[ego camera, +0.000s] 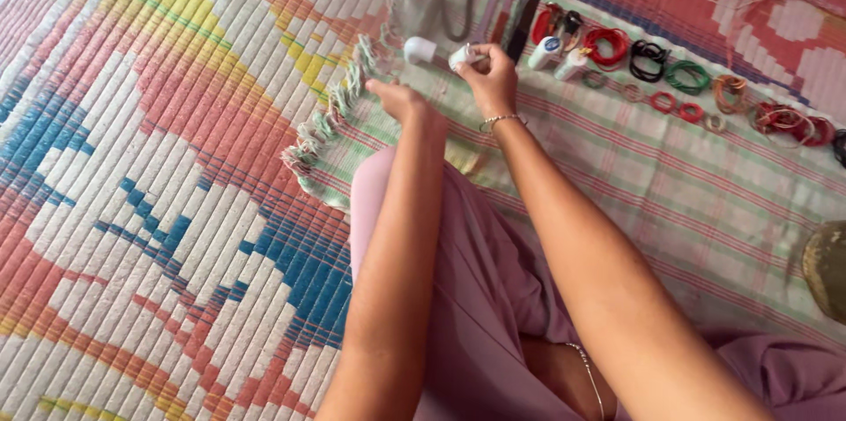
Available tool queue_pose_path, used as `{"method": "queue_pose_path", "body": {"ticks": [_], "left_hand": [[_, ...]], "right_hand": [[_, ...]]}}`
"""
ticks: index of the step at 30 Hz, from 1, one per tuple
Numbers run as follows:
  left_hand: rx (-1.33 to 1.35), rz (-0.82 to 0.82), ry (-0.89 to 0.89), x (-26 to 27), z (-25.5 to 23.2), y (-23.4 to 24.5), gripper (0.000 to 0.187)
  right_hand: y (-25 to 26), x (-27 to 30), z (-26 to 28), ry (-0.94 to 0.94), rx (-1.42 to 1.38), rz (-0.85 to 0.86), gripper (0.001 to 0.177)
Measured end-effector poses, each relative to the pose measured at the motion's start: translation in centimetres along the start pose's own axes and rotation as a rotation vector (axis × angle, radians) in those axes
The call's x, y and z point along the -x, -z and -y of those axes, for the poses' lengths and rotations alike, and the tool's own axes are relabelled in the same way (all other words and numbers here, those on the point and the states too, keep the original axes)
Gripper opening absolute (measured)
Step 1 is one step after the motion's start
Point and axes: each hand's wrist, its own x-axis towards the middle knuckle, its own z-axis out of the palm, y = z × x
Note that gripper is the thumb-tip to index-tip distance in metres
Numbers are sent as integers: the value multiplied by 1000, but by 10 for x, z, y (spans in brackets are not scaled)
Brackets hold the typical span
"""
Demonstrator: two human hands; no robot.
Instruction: The person sits on a mat and repeatedly reaches into a metal bowl to pick out white plastic electrical components, such as sockets and plugs. They place each item onto the mat in a neat row next to other tools and wires.
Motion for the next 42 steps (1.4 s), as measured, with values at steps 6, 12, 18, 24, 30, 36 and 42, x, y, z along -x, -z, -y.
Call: {"method": "queue_pose_path", "body": {"ticks": [6, 12, 18, 24, 30, 36, 42], "left_hand": [[-123, -121, -111, -7, 13, -4, 79], [-86, -130, -95, 13, 4, -6, 74], [-106, -128, -83, 28, -5, -10, 74], [-107, -123, -108, 20, 2, -9, 75], [-116, -136, -140, 6, 6, -5, 74], [-109, -119, -135, 0, 9, -3, 74], [-95, -99, -196, 14, 0, -8, 71]], "right_hand": [[-18, -1, 7, 47, 220, 45, 30], [-22, 7, 15, 9, 217, 46, 32], [-26, 7, 14, 7, 211, 29, 33], [-27, 5, 11, -10, 240, 13, 34], [-28, 1, 4, -26, 275, 16, 38], [-21, 0, 4, 3, 279, 71, 57], [12, 20, 40, 125, 461, 153, 52]]}}
